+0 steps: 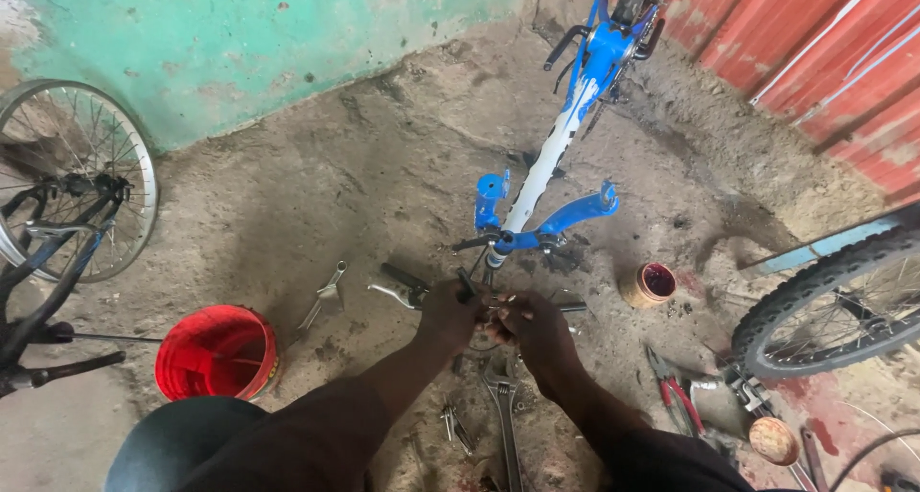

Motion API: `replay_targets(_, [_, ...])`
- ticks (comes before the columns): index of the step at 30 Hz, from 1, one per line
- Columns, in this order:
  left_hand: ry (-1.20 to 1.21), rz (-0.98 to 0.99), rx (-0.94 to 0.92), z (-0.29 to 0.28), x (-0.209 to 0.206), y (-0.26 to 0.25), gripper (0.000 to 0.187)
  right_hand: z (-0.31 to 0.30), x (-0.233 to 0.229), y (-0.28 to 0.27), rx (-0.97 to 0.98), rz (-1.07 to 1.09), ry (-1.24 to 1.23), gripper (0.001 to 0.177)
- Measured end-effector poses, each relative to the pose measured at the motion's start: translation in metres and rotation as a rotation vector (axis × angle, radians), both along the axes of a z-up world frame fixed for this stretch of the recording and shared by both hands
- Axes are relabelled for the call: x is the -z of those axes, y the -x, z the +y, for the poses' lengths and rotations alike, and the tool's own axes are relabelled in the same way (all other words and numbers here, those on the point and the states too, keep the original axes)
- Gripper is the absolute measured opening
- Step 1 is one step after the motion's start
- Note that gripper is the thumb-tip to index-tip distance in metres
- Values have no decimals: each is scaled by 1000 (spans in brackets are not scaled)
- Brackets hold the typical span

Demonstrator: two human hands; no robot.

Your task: Adjusting and assembling components on a bicycle fork, involving fine manipulation of small parts and tool use.

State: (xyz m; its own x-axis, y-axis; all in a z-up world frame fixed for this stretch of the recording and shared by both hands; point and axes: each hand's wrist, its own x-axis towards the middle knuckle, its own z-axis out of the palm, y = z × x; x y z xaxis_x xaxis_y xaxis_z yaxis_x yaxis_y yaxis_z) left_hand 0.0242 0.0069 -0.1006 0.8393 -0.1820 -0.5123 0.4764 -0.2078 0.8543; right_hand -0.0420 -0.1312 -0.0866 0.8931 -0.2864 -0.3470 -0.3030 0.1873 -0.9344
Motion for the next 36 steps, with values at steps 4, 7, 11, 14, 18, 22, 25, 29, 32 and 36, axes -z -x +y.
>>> replay_targets(4, [-37, -99, 22, 3, 28, -10, 25, 2, -2, 1, 66, 16, 5, 33])
replay_targets(7, [-177, -187, 114, 5, 17, -7, 26, 9, -2, -2, 101, 98, -44, 25])
replay_targets(11, [-246, -330, 153, -1, 69, -25, 32, -8, 86, -26, 95, 120, -79, 29])
replay_targets(14, [-387, -446, 158, -9, 79, -27, 26, -13, 155, -43, 36, 169, -30, 23])
replay_targets(18, [-472, -633, 124, -20, 92, -26, 23, 0, 153, -47, 165, 111, 44, 27])
replay_targets(22, [-488, -605, 39, -19, 109, -26, 24, 11, 152, -54, 254, 77, -94, 20])
replay_targets(25, [-452, -579, -39, -17, 108, -26, 23, 13, 151, -57, 230, 124, -13, 23])
replay_targets(29, [-449, -523, -53, -14, 142, -30, 19, 18, 148, -49, 206, 130, 6, 22])
replay_targets(32, [-561, -498, -32, -9, 120, -14, 53, 18, 157, -42, 83, 119, 62, 31])
replay_targets(36, [-264, -234, -77, 0, 141, -8, 28, 3, 163, -31, -41, 96, 117, 25])
